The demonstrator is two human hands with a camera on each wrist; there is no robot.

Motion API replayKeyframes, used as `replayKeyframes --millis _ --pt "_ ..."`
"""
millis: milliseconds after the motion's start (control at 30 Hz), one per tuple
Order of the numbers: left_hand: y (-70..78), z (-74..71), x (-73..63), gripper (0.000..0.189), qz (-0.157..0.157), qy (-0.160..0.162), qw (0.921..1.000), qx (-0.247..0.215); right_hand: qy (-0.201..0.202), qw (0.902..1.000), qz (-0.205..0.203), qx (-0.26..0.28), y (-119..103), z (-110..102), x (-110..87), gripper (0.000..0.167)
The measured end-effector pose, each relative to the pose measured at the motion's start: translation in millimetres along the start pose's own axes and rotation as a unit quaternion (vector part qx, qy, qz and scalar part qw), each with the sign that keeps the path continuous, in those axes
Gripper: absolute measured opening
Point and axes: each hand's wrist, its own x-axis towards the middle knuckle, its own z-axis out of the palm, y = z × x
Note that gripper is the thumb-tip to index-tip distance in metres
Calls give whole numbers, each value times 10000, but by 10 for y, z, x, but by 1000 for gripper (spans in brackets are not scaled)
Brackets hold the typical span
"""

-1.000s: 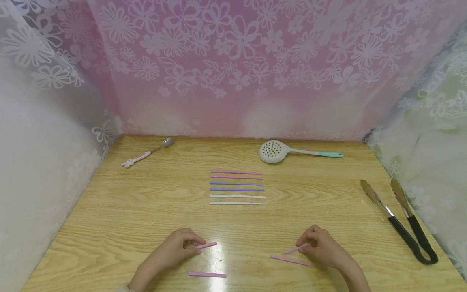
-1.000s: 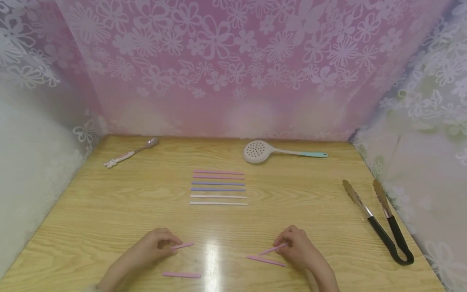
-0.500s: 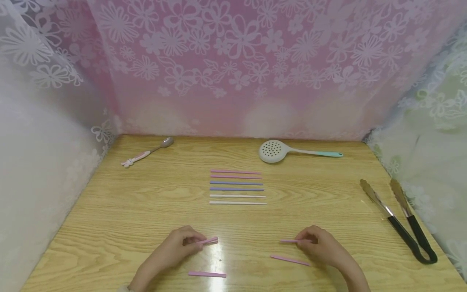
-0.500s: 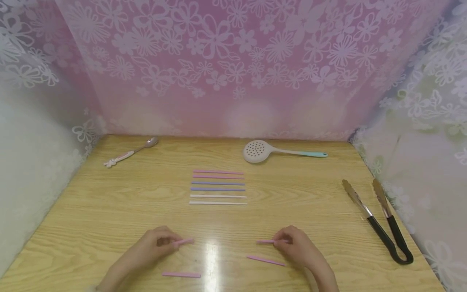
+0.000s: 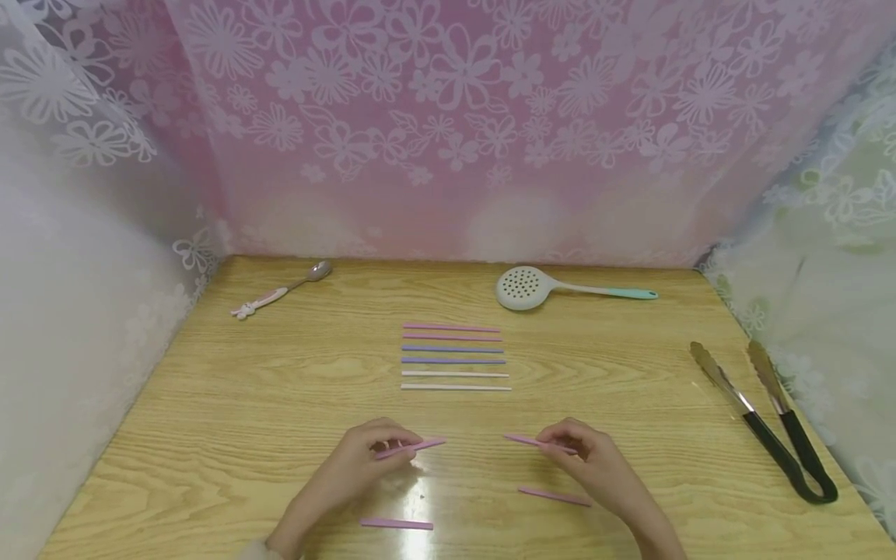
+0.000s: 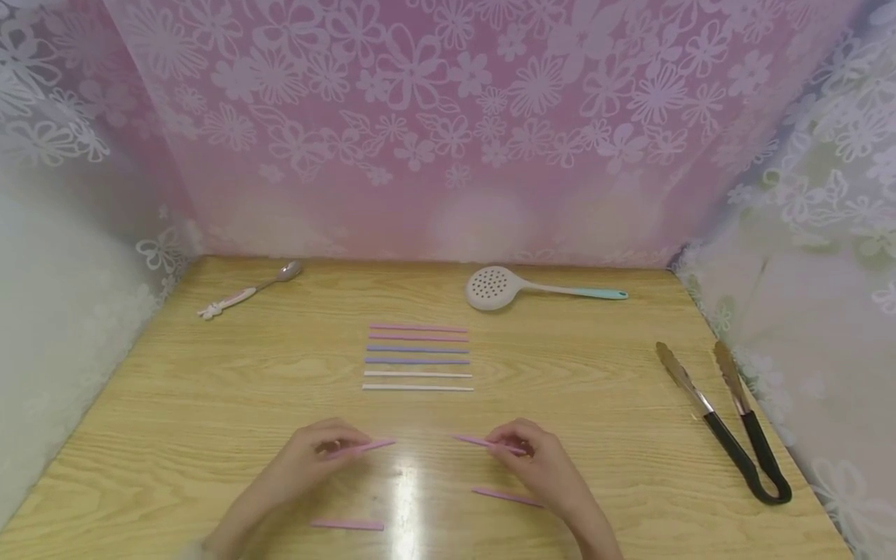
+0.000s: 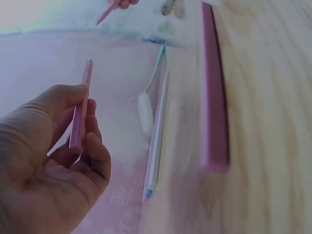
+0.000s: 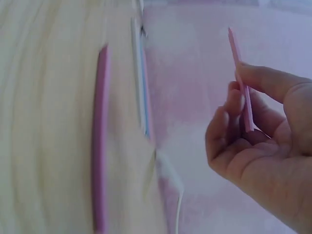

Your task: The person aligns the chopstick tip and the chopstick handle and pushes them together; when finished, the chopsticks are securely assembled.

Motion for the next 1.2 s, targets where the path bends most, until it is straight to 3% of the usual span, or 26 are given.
replayKeyframes --millis 333,700,967,1067,1200 --pt "178 89 52 18 364 -63 9984 -427 -105 9980 -563 281 -250 202 75 12" --pt "212 109 55 18 649 -112 9965 -517 -248 9972 -693 161 -274 252 80 13" --pt "161 132 77 15 1294 -59 9907 -415 -317 9981 -520 90 -278 272 70 9" --pt "163 154 86 15 1257 -75 9910 -459 -403 9981 -251 399 -293 287 67 12" --pt "206 181 90 19 918 -165 9937 -620 -352 9974 -55 623 -315 308 69 13"
